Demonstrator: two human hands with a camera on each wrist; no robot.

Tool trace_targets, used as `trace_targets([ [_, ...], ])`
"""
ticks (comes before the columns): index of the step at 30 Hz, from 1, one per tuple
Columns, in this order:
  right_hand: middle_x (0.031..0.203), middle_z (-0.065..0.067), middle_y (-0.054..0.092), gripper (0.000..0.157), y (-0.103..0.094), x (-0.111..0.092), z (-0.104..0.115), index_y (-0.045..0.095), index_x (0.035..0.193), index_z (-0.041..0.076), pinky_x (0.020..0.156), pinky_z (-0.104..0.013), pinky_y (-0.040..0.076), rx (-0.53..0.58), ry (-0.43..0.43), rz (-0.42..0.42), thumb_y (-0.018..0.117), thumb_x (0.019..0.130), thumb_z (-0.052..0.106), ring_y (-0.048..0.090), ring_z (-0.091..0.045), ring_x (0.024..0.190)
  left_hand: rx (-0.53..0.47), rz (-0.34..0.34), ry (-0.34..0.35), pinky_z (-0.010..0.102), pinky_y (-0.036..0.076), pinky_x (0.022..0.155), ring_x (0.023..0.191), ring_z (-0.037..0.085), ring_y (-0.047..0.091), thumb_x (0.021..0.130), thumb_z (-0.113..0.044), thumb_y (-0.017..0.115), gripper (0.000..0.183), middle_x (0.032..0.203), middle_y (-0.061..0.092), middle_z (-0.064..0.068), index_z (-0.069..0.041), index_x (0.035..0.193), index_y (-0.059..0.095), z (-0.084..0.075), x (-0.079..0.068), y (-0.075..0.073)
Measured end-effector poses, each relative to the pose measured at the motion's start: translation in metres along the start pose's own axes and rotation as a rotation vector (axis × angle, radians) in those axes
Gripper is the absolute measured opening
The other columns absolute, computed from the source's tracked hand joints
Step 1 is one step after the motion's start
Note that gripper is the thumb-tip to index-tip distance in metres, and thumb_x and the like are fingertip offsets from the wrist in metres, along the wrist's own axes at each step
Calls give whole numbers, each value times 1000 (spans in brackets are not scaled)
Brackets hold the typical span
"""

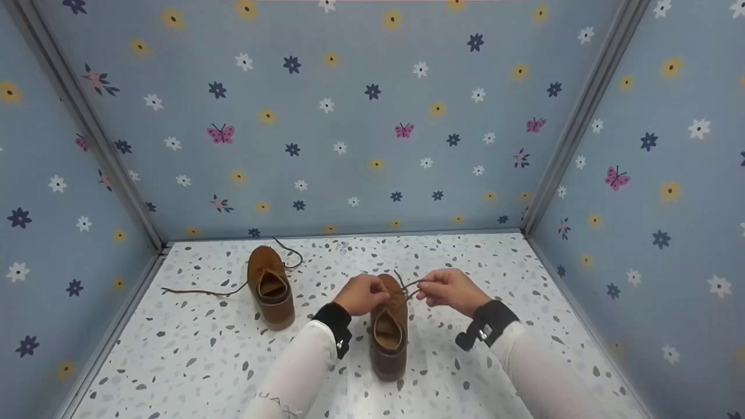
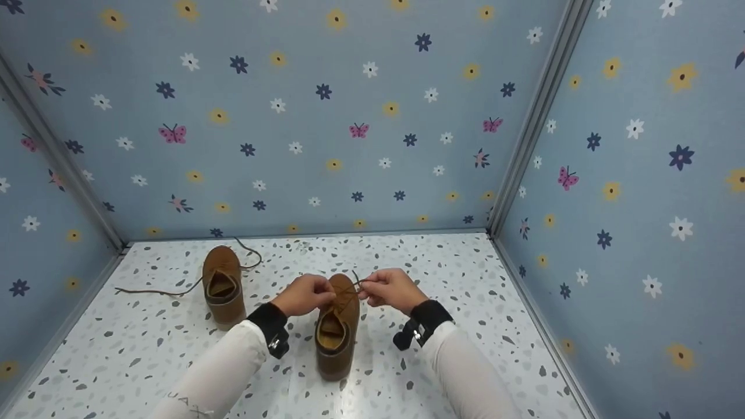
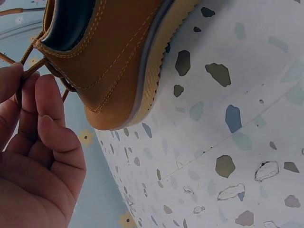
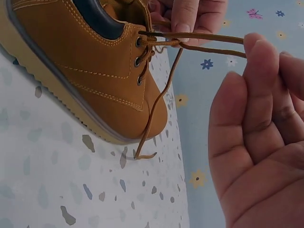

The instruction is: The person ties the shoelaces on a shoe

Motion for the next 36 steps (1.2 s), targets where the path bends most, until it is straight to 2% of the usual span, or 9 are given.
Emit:
trace_targets([
  [5, 91, 1, 80, 21, 5, 0, 5, 71, 107, 0, 79, -26, 62, 10, -32, -27, 72, 99, 19, 72, -7, 76, -18, -13, -11, 30, 53, 75, 77, 10, 59, 98, -19, 72, 12, 89, 72, 1, -11, 91, 76, 1, 1, 0],
  [10, 94, -6, 82, 19, 9, 0, 6, 72, 104, -2, 79, -29, 64, -17, -110, -34, 73, 98, 15, 76, -8, 78, -33, -28, -23, 30, 53, 74, 77, 10, 61, 98, -19, 72, 12, 90, 73, 3, -11, 91, 76, 1, 0, 0],
  [16, 95, -14, 81, 15, 17, 0, 6, 73, 96, -5, 79, -31, 65, -176, -195, -69, 75, 95, 10, 78, -11, 79, -50, -38, -67, 29, 55, 73, 75, 11, 63, 96, -20, 73, 12, 90, 75, 4, -10, 91, 77, 1, 0, 0],
  [23, 87, -13, 80, 8, 33, -7, 11, 77, 87, 7, 72, -24, 61, -368, -269, -100, 80, 91, 14, 79, -35, 82, -67, -23, -91, 25, 51, 68, 71, 9, 61, 95, -19, 71, 12, 87, 74, 1, -10, 90, 77, 3, 1, 2],
  [25, 85, -11, 80, 7, 36, -9, 12, 78, 85, 10, 70, -22, 59, -414, -291, -100, 80, 90, 13, 78, -31, 79, -82, -11, -94, 26, 51, 67, 70, 10, 61, 96, -19, 70, 13, 86, 74, 2, -9, 90, 76, 3, 0, 3],
  [30, 81, -3, 79, 10, 40, -13, 14, 77, 82, 15, 66, -21, 57, -515, -362, -137, 80, 87, 7, 72, -7, 70, -116, 10, -106, 26, 50, 68, 71, 11, 61, 100, -21, 68, 17, 87, 72, 3, -7, 92, 75, 2, -3, 2],
  [36, 73, 5, 76, 19, 44, -14, 19, 69, 75, 17, 62, -21, 55, -697, -552, -210, 78, 83, 3, 66, 0, 65, -123, 6, -118, 26, 49, 67, 72, 11, 60, 99, -21, 68, 16, 86, 72, 2, -8, 92, 75, 4, -3, 1],
])
Point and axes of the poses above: each hand's wrist, its own x-axis towards the middle knuckle, its own y-axis out of the palm, z = x × y, the point moved 3 cm from there along x, towards the middle knuckle
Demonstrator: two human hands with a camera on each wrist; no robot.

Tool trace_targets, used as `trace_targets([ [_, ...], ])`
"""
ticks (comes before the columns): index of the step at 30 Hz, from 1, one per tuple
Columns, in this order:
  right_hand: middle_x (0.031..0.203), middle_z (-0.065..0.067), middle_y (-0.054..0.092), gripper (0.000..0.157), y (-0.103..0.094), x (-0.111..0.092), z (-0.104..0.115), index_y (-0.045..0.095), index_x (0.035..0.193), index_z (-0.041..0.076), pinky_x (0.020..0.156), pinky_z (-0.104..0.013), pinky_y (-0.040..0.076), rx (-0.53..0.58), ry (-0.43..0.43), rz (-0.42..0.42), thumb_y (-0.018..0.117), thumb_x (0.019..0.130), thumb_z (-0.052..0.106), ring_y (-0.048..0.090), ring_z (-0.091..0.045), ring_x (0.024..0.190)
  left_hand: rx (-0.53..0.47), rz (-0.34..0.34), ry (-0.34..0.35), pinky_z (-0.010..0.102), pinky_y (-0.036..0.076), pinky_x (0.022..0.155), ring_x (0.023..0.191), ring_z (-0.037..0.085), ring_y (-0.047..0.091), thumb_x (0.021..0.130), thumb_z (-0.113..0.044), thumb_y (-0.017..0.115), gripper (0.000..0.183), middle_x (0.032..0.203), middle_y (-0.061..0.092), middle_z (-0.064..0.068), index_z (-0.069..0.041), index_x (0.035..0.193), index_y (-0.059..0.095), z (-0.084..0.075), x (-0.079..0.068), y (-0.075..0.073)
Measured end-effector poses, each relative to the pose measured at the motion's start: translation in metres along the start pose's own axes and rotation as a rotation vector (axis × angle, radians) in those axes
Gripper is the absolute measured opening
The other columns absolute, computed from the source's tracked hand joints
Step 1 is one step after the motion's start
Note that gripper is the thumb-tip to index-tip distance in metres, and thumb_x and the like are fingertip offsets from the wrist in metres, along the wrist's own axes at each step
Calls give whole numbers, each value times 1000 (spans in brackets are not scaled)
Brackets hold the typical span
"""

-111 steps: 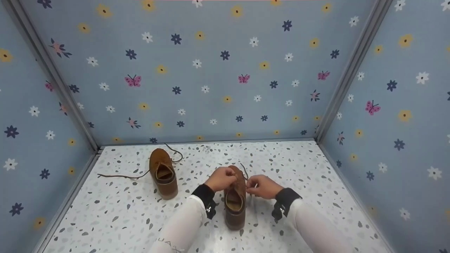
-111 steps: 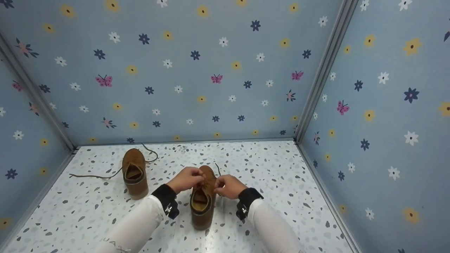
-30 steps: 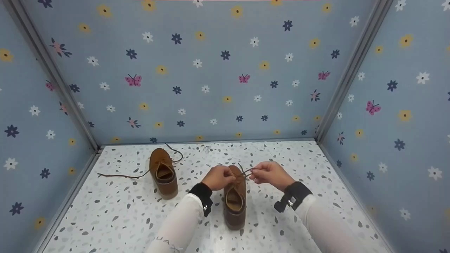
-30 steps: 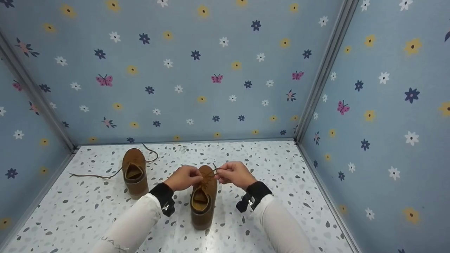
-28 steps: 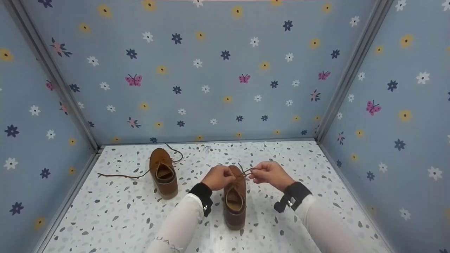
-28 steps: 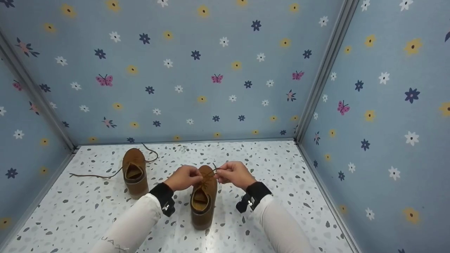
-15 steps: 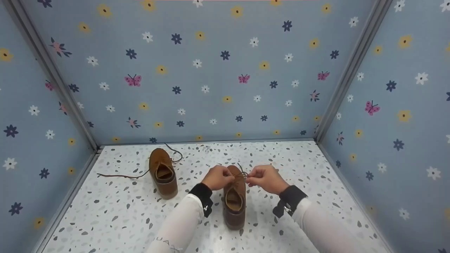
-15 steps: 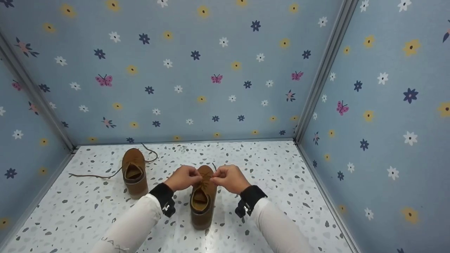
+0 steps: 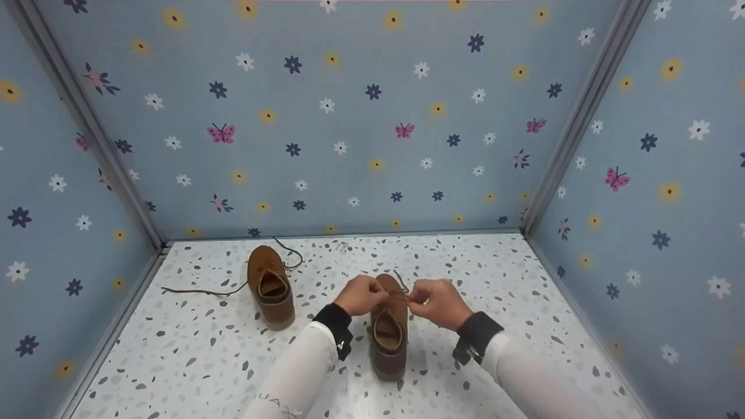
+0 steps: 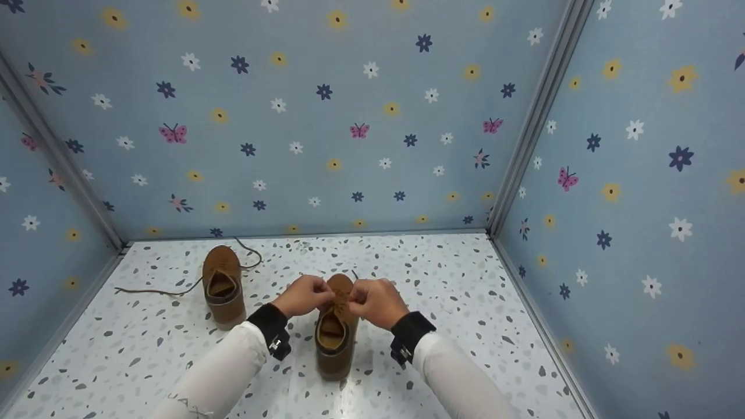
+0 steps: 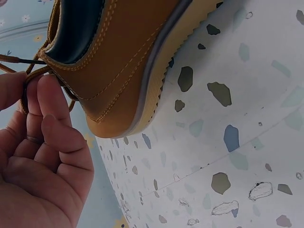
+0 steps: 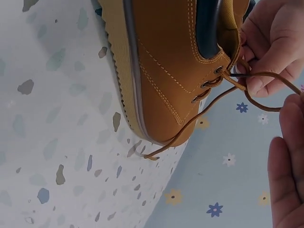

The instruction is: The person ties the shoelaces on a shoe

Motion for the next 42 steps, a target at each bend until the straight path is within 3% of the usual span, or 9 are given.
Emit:
trace_targets([
  [8, 64, 3, 61, 26, 3, -1, 9, 59, 68, 15, 57, -18, 44, -223, -249, -70, 78, 73, -2, 51, -4, 61, -21, -6, -33, 25, 49, 66, 71, 11, 60, 97, -20, 68, 14, 83, 71, -1, -10, 89, 75, 1, 2, 1],
  [14, 65, 3, 62, 27, 3, -1, 12, 62, 69, 16, 57, -20, 45, -278, -339, -112, 81, 71, -3, 54, -9, 61, -27, -18, -36, 25, 49, 65, 70, 11, 60, 96, -19, 69, 14, 81, 71, -1, -9, 87, 74, 0, 0, 0],
  [20, 63, 5, 59, 29, 15, -6, 15, 59, 68, 17, 59, -19, 43, -273, -425, -27, 80, 70, -4, 51, -7, 60, -14, -9, -22, 24, 47, 63, 67, 10, 59, 97, -20, 68, 15, 80, 71, -1, -10, 88, 75, 1, 1, 1],
  [28, 68, 4, 65, 23, 33, -14, 14, 63, 71, 15, 62, -9, 44, -167, -324, 197, 78, 71, -2, 54, -2, 64, 1, -2, -15, 24, 48, 64, 68, 10, 60, 99, -21, 68, 16, 83, 72, 1, -9, 90, 75, 0, 0, 1],
  [33, 77, 0, 74, 17, 34, -14, 13, 73, 79, 11, 66, -20, 57, -48, -269, 289, 75, 77, -6, 65, -5, 71, -5, -3, -15, 23, 47, 64, 69, 10, 61, 98, -19, 68, 15, 85, 74, 3, -9, 90, 76, -3, -4, 0],
  [37, 84, -1, 78, 16, 33, -12, 9, 80, 86, 9, 71, -25, 61, -8, -219, 336, 74, 80, -5, 71, -9, 76, -8, -8, -11, 23, 47, 64, 69, 10, 60, 97, -19, 69, 15, 86, 75, 4, -8, 90, 76, -4, -5, 0],
  [42, 90, -2, 78, 19, 35, -11, 6, 81, 90, 9, 77, -25, 60, -74, -170, 318, 73, 79, -5, 72, -15, 84, -2, -9, -16, 23, 47, 65, 71, 11, 60, 96, -20, 69, 14, 87, 74, 3, -8, 91, 76, -4, -6, -1],
])
Point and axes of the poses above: each hand's wrist, its own x-axis towards the middle knuckle, its own y-axis out of the palm, z = x × y, the point moved 3 cm from there along x, towards the middle knuckle
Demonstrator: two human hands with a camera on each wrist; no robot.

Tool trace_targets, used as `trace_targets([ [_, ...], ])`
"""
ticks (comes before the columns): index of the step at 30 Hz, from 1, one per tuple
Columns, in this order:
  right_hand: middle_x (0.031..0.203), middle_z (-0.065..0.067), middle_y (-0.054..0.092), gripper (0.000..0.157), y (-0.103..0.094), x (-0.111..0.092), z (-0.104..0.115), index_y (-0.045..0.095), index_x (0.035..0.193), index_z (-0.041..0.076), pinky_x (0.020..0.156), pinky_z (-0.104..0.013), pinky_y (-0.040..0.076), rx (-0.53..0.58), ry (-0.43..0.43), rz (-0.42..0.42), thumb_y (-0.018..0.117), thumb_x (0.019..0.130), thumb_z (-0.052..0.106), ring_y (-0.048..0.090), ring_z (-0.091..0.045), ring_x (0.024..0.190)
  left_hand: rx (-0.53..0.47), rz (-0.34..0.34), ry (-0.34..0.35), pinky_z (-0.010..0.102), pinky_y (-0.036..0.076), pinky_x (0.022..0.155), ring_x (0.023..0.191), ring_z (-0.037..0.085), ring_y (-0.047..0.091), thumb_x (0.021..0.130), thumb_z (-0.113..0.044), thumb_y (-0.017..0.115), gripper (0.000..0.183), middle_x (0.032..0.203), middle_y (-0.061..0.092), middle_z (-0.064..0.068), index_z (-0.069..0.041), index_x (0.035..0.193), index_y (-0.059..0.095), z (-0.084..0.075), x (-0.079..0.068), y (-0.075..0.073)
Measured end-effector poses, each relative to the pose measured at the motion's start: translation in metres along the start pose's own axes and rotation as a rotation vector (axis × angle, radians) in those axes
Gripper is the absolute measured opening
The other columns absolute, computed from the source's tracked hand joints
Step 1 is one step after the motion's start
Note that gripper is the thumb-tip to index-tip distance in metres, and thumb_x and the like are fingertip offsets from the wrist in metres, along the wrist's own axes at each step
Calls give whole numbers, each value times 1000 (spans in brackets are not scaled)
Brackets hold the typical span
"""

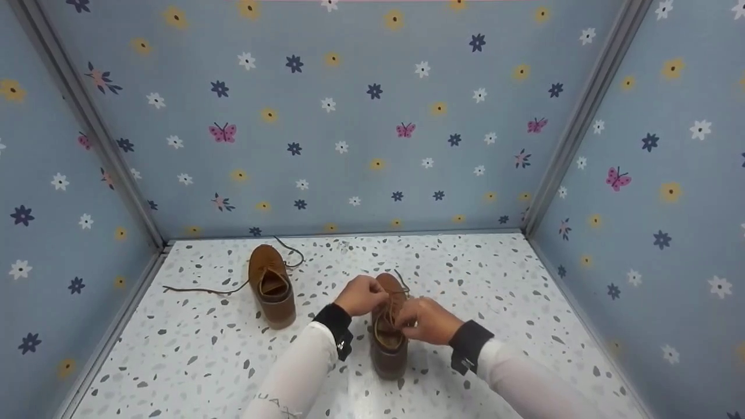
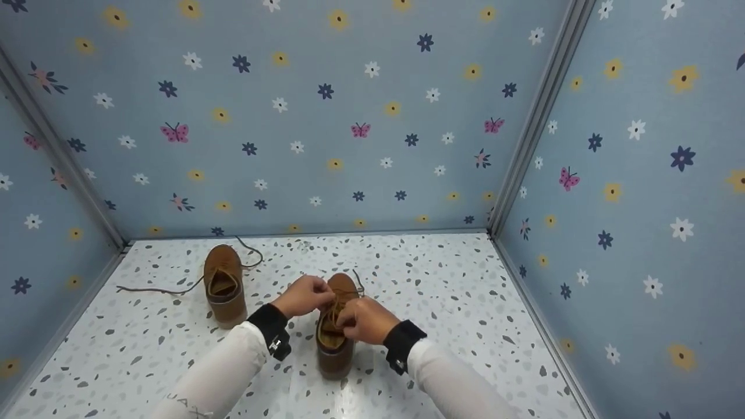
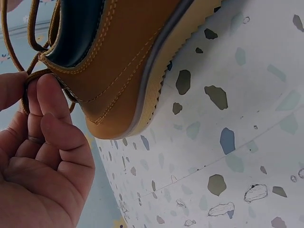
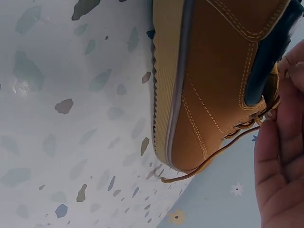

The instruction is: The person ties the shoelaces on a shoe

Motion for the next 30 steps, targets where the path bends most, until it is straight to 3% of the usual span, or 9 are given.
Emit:
trace_targets([
  [5, 84, 3, 71, 20, 0, 1, 1, 73, 80, 13, 74, -24, 55, -108, 45, -112, 73, 73, -6, 63, -10, 81, -2, 4, 4, 24, 47, 65, 72, 11, 60, 97, -19, 69, 14, 87, 74, 3, -8, 92, 76, 0, 0, 0],
  [11, 76, 4, 63, 25, -3, 0, 1, 63, 74, 15, 65, -22, 50, -226, 38, -246, 76, 70, -6, 56, -8, 72, 0, 1, 19, 25, 48, 66, 72, 12, 59, 97, -19, 68, 15, 88, 72, 4, -8, 93, 75, 3, 1, 0],
  [15, 73, 4, 65, 20, -2, 0, -2, 66, 75, 14, 61, -20, 49, -163, 134, -180, 78, 74, -1, 55, -4, 67, 7, -4, 26, 25, 48, 66, 73, 12, 59, 96, -19, 68, 14, 87, 72, 3, -7, 92, 75, 4, 0, 0],
  [21, 80, 2, 72, 13, 2, 0, -10, 74, 95, 11, 62, -21, 52, 18, 344, -64, 82, 85, 10, 60, -2, 69, 9, -10, 31, 25, 48, 67, 72, 11, 59, 96, -19, 69, 15, 87, 72, 4, -6, 91, 75, 4, -1, 0],
  [26, 85, 0, 74, 14, 2, 1, -13, 73, 99, 10, 63, -23, 53, 1, 349, -57, 81, 88, 8, 62, -5, 71, 12, -5, 28, 26, 49, 68, 74, 12, 60, 97, -19, 69, 15, 87, 72, 4, -6, 91, 75, 3, -1, 0],
  [30, 83, 2, 77, 8, 2, 3, -13, 80, 91, 14, 65, -24, 53, -42, 305, -50, 78, 88, 7, 63, -5, 71, 17, -5, 27, 27, 48, 69, 75, 12, 59, 97, -19, 68, 15, 88, 71, 3, -7, 91, 75, 3, 0, 0],
])
Point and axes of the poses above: each hand's wrist, its own x-axis towards the middle knuckle, its own y-axis out of the palm, z = x × y, the point moved 3 cm from there along x, towards the middle knuckle
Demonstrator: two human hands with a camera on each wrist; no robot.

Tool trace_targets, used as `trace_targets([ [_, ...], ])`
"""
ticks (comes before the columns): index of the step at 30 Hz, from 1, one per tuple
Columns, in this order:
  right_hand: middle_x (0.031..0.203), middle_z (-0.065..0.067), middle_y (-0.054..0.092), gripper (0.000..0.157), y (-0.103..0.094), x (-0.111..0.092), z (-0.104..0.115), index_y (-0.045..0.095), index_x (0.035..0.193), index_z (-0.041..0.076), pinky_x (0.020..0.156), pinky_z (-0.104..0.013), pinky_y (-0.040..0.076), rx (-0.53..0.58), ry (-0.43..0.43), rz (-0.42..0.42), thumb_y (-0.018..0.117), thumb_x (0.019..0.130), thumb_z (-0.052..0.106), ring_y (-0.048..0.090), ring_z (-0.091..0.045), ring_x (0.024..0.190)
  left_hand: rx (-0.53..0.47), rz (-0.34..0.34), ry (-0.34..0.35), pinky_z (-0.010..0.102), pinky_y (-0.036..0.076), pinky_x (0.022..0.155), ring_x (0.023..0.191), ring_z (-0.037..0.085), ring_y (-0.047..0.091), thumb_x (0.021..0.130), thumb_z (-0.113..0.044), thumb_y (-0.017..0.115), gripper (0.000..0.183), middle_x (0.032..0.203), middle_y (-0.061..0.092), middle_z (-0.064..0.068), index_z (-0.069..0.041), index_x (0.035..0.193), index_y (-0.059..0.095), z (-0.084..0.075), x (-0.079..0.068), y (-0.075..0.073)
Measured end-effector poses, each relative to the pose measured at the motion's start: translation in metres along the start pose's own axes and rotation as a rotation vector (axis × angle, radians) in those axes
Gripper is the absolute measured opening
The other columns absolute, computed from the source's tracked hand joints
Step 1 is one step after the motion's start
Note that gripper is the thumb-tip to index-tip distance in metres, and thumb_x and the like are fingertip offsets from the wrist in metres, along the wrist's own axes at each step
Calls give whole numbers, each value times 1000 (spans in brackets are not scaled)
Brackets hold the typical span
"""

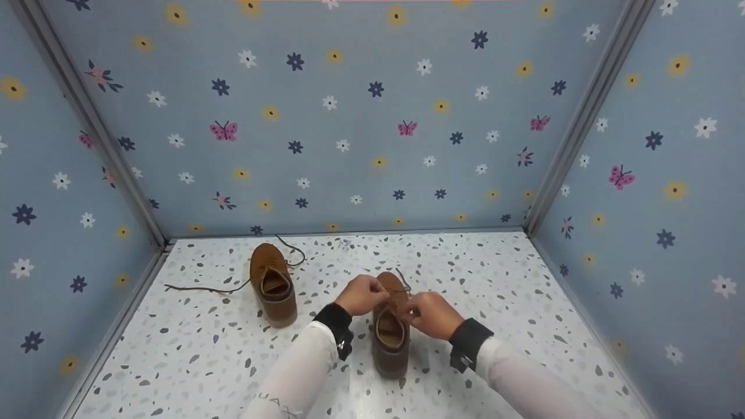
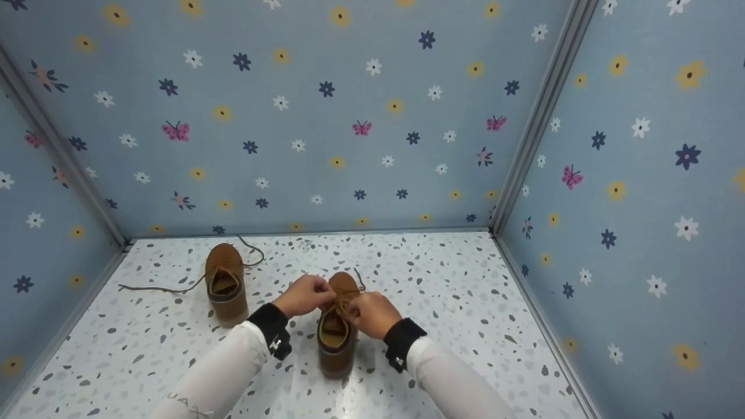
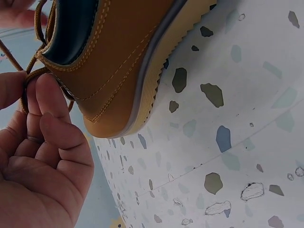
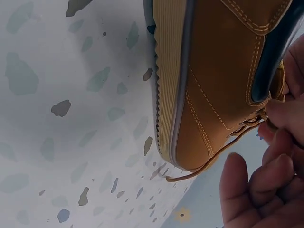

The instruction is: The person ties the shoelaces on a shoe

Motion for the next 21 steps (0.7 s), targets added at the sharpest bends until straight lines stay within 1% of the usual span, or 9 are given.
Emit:
trace_targets([
  [2, 82, 3, 77, 10, 0, 0, 0, 81, 87, 15, 68, -23, 53, -15, -28, -6, 77, 87, 6, 63, -4, 73, 0, 2, -7, 26, 48, 69, 75, 12, 59, 97, -19, 68, 15, 88, 71, 3, -7, 91, 75, 0, 0, 0],
  [7, 79, 1, 75, 12, -2, 0, 4, 80, 83, 14, 68, -23, 54, -23, -116, -52, 78, 82, 2, 64, -7, 73, -6, 10, -13, 26, 49, 68, 74, 12, 60, 98, -19, 67, 15, 90, 73, 4, -8, 93, 76, 0, 0, 0],
  [10, 76, 2, 74, 13, -4, 0, 4, 78, 79, 14, 65, -21, 52, -19, -131, -82, 78, 81, 0, 62, -5, 69, -17, 15, -16, 25, 49, 68, 73, 11, 61, 99, -19, 67, 16, 90, 74, 4, -7, 93, 76, 0, 0, 0],
  [12, 70, 2, 71, 15, -4, 0, 3, 75, 75, 12, 60, -20, 48, -2, -115, -84, 77, 79, -2, 57, -3, 63, -23, 19, -15, 25, 49, 68, 72, 11, 61, 99, -18, 67, 16, 88, 73, 4, -7, 93, 75, 0, 0, 1],
  [16, 59, 6, 61, 19, -4, 0, 0, 68, 65, 10, 52, -17, 38, 33, -34, -39, 74, 76, -3, 44, 0, 54, -23, 8, -21, 25, 49, 68, 73, 10, 60, 98, -19, 67, 15, 87, 73, 2, -8, 92, 76, 1, 2, 2],
  [18, 56, 8, 58, 19, -3, 0, -1, 67, 62, 9, 49, -17, 35, 47, -1, -17, 73, 76, -3, 42, 0, 51, -21, 1, -23, 25, 50, 69, 73, 10, 60, 97, -19, 68, 14, 87, 73, 2, -8, 92, 76, 1, 2, 3],
  [21, 55, 10, 54, 18, -4, 0, -3, 67, 61, 9, 47, -18, 34, 84, 65, -1, 73, 76, 0, 43, -1, 49, -25, -6, -26, 25, 50, 70, 75, 11, 61, 97, -19, 69, 14, 89, 73, 3, -8, 92, 75, 1, 2, 3],
])
Point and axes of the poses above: each hand's wrist, its own x-axis towards the middle knuckle, its own y-axis out of the palm, z = x × y, the point moved 3 cm from there along x, towards the middle knuckle
